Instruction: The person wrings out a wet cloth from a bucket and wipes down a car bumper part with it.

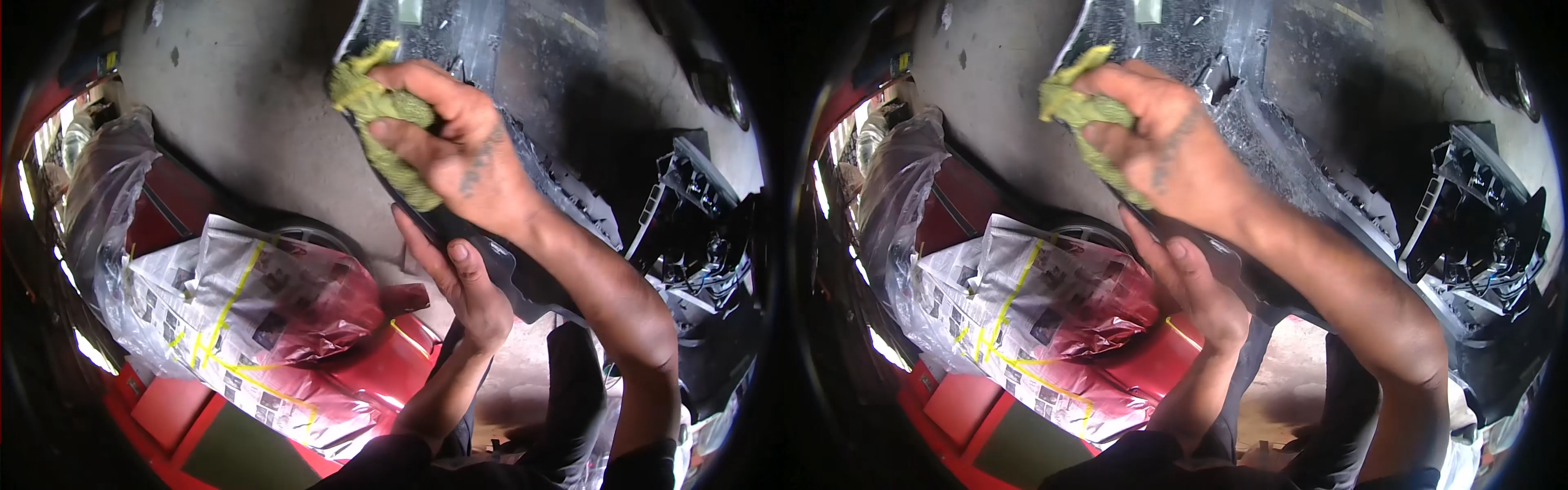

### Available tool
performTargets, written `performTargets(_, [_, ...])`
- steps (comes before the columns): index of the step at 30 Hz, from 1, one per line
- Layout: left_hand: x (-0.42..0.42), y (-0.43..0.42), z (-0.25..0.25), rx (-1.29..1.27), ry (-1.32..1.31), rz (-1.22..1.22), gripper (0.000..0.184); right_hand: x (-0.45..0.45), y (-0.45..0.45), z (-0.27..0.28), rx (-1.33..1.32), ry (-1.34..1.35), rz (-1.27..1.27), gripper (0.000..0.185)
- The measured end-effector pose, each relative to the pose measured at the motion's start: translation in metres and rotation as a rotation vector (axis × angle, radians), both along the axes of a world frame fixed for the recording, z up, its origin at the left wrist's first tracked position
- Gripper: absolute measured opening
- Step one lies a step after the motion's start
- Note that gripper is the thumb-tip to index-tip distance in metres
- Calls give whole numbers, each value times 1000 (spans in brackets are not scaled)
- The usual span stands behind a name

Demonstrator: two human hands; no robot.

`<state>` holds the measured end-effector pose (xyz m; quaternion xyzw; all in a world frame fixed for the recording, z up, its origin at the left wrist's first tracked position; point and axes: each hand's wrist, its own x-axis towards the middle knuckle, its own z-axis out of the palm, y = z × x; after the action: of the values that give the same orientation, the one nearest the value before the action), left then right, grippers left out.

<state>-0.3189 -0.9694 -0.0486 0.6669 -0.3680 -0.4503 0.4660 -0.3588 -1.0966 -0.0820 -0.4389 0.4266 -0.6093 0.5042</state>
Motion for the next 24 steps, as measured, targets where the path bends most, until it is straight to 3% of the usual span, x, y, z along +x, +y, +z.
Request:
performTargets(2, [0, 2, 3, 6, -63, -17, 77, -15, 0, 1, 175, -298, 176, 28])
performTargets(4, [1, 4, -3, -31, 2, -33, 78, -32, -11, 9, 88, 92, 36, 29])
performTargets(6, [1, 4, 1, -8, 51, -38, 79, -46, -26, 30, 240, 216, 20, 27])
performTargets(9, [8, 4, 4, 35, 43, -60, 80, -35, -46, 18, 112, -8, -17, 23])
performTargets(10, [8, 4, 4, 45, 39, -67, 81, -36, -44, 19, 97, 134, 80, 27])
performTargets(11, [10, 8, -1, 42, 67, -43, 79, -28, -31, 23, -13, 461, 46, 28])
performTargets(12, [12, 12, -2, 54, 46, -58, 79, -21, -24, 32, -97, 482, 59, 34])
performTargets(14, [22, 16, 1, 72, -7, -89, 77, -25, -5, 50, 176, 237, 175, 33])
performTargets(16, [36, 17, 7, 96, -30, -211, 74, -44, 1, 69, 597, 1, 110, 34])
performTargets(18, [42, 9, 7, 78, 18, -315, 74, -53, 3, 81, 659, -301, -17, 29])
performTargets(20, [50, 1, 20, 64, -146, -346, 71, -56, 11, 108, 712, -384, -9, 26])
performTargets(24, [75, -14, 57, -47, -320, -324, 62, -55, 37, 128, 677, -47, 91, 20])
